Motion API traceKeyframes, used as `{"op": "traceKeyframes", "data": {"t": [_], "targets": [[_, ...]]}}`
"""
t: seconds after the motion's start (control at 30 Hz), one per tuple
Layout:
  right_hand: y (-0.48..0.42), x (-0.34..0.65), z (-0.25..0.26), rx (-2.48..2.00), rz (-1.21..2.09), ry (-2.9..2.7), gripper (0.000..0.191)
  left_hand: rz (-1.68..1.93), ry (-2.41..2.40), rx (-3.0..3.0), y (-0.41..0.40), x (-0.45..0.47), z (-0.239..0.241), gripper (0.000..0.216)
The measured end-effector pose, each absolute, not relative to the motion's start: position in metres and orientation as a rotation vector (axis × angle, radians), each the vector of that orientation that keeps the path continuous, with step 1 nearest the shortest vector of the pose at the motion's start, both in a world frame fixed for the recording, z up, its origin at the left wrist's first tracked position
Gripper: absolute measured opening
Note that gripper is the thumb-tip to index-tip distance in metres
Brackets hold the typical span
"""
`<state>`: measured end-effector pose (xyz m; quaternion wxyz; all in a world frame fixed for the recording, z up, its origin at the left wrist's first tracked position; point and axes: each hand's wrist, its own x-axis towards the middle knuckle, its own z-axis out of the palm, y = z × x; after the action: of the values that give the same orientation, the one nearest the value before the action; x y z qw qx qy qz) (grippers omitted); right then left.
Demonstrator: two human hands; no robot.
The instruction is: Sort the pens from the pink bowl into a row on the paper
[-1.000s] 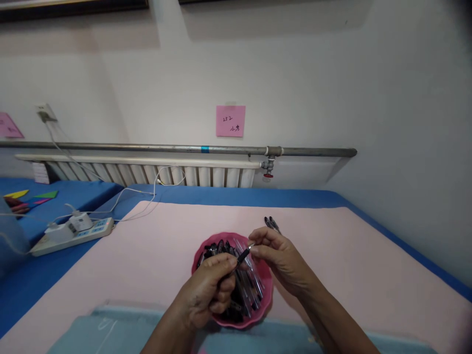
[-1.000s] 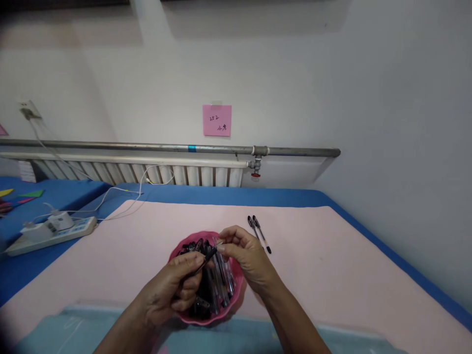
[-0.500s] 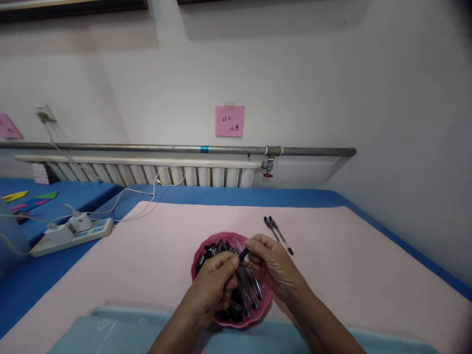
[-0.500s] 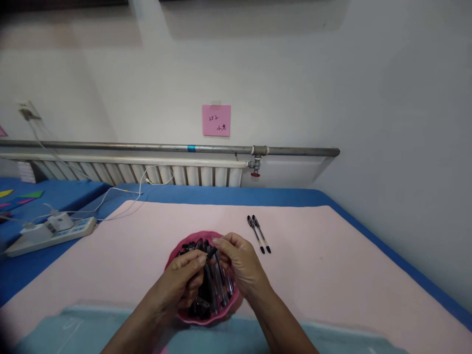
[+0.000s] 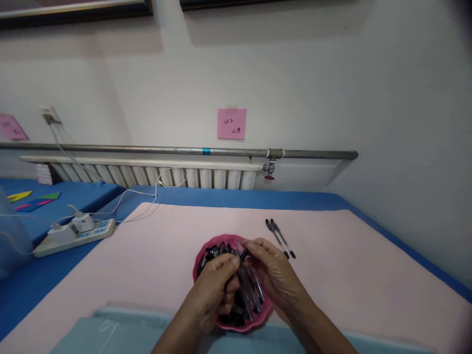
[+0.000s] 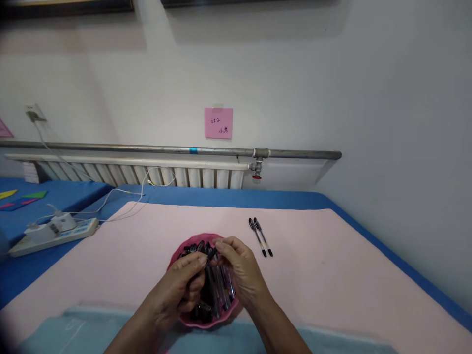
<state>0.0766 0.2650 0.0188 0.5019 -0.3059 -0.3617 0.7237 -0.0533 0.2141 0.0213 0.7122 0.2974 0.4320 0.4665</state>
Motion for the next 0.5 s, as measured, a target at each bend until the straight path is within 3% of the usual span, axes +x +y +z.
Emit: {"op": "traceKeyframes", "data": {"t": [0.13,0.33,0.5], "targets": [[0.2639,0.0759,0.0192,-0.732,1.744,-0.875,0.026,1.032,0.955,0.654,0.2134,-0.0501,0.023,0.04],[0.265,0.0753,0.0145,-0.764,1.691,-0.862,0.018,1.034,1.065,0.692,0.2152,-0.0455,0.0221,0.044],[0.2659,0.078,0.0137,-0.733,1.716,-0.856,0.03,1.041,1.025,0.672,0.2155,-0.046,0.0209,0.047]]}}
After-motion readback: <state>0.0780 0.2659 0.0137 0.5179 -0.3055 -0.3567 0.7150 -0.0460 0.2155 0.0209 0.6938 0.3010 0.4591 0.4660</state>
